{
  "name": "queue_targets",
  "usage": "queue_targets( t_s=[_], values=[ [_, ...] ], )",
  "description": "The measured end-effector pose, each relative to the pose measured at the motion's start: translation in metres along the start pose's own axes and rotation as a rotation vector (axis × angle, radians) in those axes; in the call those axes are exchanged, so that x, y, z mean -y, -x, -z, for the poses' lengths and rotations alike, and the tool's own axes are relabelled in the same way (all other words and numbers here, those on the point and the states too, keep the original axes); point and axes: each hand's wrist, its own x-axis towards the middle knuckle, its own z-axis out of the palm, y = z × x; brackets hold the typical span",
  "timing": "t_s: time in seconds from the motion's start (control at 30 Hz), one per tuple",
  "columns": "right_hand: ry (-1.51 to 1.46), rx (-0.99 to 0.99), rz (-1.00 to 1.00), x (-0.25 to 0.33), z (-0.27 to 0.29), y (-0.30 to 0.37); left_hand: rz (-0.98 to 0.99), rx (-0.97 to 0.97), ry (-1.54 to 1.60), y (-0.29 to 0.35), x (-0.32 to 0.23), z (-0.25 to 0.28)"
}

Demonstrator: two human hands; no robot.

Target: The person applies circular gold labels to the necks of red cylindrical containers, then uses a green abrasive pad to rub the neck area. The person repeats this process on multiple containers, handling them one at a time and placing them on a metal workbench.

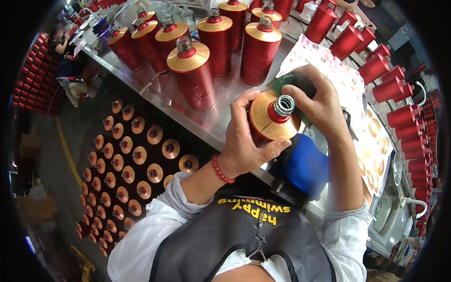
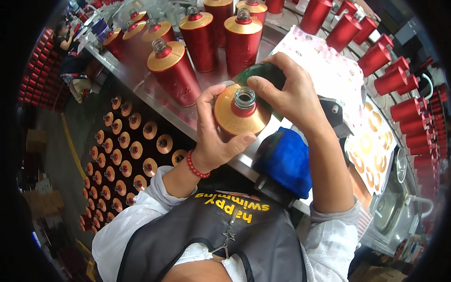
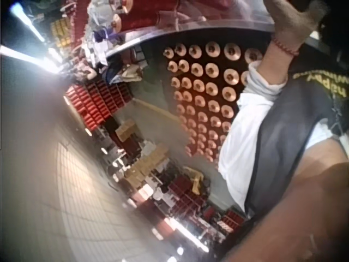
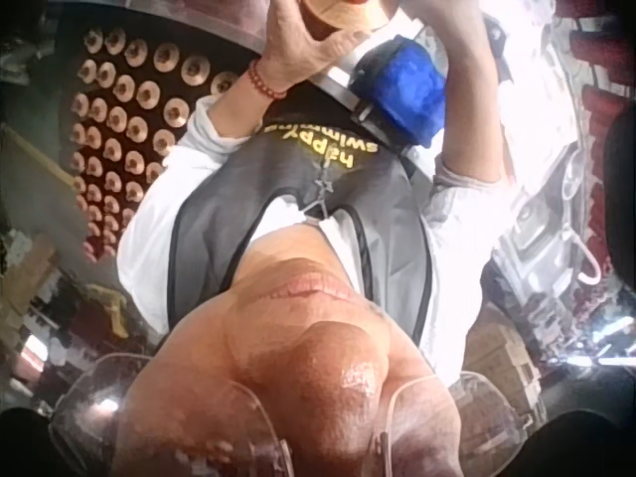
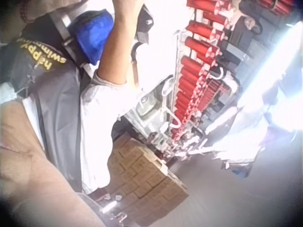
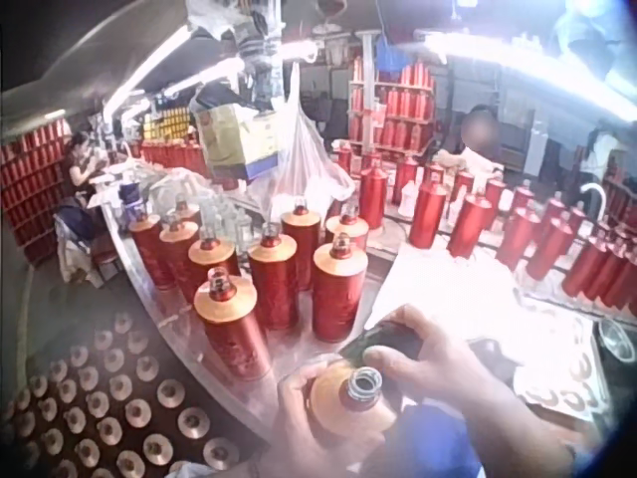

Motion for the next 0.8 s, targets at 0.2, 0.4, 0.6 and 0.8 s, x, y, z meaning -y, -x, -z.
queue_targets(
  t_s=[0.2, 0.4, 0.6, 0.8],
  values=[
    [-0.044, 0.085, 0.018, 0.007, 0.002, -0.017, 0.190, 0.084, 0.287, -0.002, 0.005, 0.004],
    [-0.030, 0.131, -0.031, 0.007, 0.003, -0.022, 0.180, 0.149, 0.291, -0.006, 0.010, 0.007],
    [-0.263, 0.166, -0.051, 0.000, 0.003, -0.013, 0.348, 0.411, 0.482, -0.021, 0.011, 0.023],
    [-0.256, 0.128, -0.090, -0.004, 0.001, -0.014, 0.151, 0.247, 0.074, -0.001, 0.004, 0.015]
  ],
)
